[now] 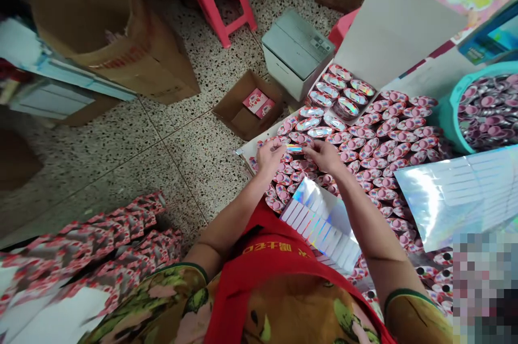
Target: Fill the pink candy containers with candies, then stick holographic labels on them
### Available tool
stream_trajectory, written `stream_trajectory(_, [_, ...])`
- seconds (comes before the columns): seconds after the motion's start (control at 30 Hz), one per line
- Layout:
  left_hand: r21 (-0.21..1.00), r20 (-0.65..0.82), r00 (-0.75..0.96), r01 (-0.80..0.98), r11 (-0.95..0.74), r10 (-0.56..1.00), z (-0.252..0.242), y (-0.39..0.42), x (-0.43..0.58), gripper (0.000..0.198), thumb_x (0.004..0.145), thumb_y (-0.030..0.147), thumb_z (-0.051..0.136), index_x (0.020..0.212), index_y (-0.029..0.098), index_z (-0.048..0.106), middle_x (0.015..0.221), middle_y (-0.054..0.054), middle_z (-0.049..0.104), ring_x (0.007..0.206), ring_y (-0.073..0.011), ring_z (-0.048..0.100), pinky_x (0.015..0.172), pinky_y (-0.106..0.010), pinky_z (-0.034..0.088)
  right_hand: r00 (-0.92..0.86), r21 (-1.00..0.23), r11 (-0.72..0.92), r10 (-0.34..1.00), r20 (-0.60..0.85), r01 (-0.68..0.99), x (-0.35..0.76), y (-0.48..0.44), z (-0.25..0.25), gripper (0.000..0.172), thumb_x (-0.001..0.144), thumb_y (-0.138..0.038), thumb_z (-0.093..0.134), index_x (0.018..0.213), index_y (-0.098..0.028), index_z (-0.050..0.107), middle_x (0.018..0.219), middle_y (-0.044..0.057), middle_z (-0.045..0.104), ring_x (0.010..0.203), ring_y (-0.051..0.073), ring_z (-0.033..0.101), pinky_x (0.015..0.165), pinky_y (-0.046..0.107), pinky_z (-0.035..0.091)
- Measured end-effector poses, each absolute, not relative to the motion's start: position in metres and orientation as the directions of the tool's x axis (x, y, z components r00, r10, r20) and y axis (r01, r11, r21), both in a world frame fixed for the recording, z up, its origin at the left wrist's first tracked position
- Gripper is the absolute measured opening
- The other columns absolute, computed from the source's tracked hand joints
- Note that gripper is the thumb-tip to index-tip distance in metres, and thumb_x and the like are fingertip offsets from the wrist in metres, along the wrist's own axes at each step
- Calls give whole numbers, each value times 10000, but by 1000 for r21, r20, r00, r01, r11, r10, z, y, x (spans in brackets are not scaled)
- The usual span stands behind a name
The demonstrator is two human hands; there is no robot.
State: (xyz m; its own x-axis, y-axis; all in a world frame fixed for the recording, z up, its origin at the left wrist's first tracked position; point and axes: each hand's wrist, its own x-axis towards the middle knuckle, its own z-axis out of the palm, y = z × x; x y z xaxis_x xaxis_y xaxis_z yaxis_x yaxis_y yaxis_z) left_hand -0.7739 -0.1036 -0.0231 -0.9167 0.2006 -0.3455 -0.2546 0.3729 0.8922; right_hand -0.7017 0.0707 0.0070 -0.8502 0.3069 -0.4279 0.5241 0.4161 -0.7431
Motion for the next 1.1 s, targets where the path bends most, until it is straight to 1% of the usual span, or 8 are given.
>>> stream_trajectory(0.13, [798,-229,-971,-147,585,67,-32,-91,-798,47,803,239,653,773,208,672,873,-40,685,963,-231,631,909,-358,485,-878,-415,810,232,-419,413,-771,88,22,229,882,-373,623,822,-186,741,758,38,707,714,170,608,637,270,392])
stream_trajectory(0.23, [676,-203,-979,-123,726,23,-32,-79,-805,91,849,261,621,804,214,685,998,-89,693,1087,-289,591,980,-432,446,-865,-222,903,244,-439,368,-811,91,30,196,847,-346,659,892,-210,793,890,64,752,829,210,662,676,276,436])
stream_trajectory(0.3, [626,-209,-978,-127,770,9,-31,-72,-807,125,884,281,593,854,217,696,1056,-107,690,1136,-314,566,986,-463,431,-869,-161,922,257,-424,352,-827,91,30,190,819,-326,688,927,-223,805,955,74,763,890,227,680,718,280,467])
stream_trajectory(0.47, [570,-214,-977,-129,812,-5,-32,-64,-808,159,927,303,565,905,221,699,1099,-122,680,1173,-340,530,971,-507,406,-875,-153,921,273,-401,357,-836,91,20,192,828,-316,705,974,-241,803,1016,75,768,965,244,692,770,293,508])
stream_trajectory(0.7, [560,-115,-993,-49,827,20,-46,-62,-805,140,909,308,604,847,232,704,1021,-107,686,1113,-325,540,922,-491,416,-881,-173,917,272,-386,359,-834,94,7,208,855,-334,679,1005,-248,795,1041,66,765,983,235,694,797,300,516])
stream_trajectory(0.87, [511,-183,-983,-69,857,30,-45,-59,-809,149,910,322,602,865,223,705,1056,-126,676,1143,-351,532,948,-527,408,-871,-168,905,305,-384,391,-837,94,3,198,842,-303,683,989,-234,795,1037,82,764,996,247,698,809,312,525])
stream_trajectory(0.97, [496,-218,-976,-105,862,7,-40,-61,-815,148,900,330,625,976,221,689,1141,-143,649,1194,-364,514,980,-539,401,-861,-178,885,344,-373,431,-840,95,1,204,817,-327,739,988,-227,790,1061,88,757,1002,249,695,831,319,539])
stream_trajectory(1.1, [485,-225,-973,-63,872,55,-36,-69,-819,143,913,293,608,999,248,713,1149,-139,639,1190,-374,510,958,-552,413,-873,-208,884,330,-359,419,-841,98,2,291,812,-266,759,1103,-261,773,1129,72,749,1052,250,686,881,336,542])
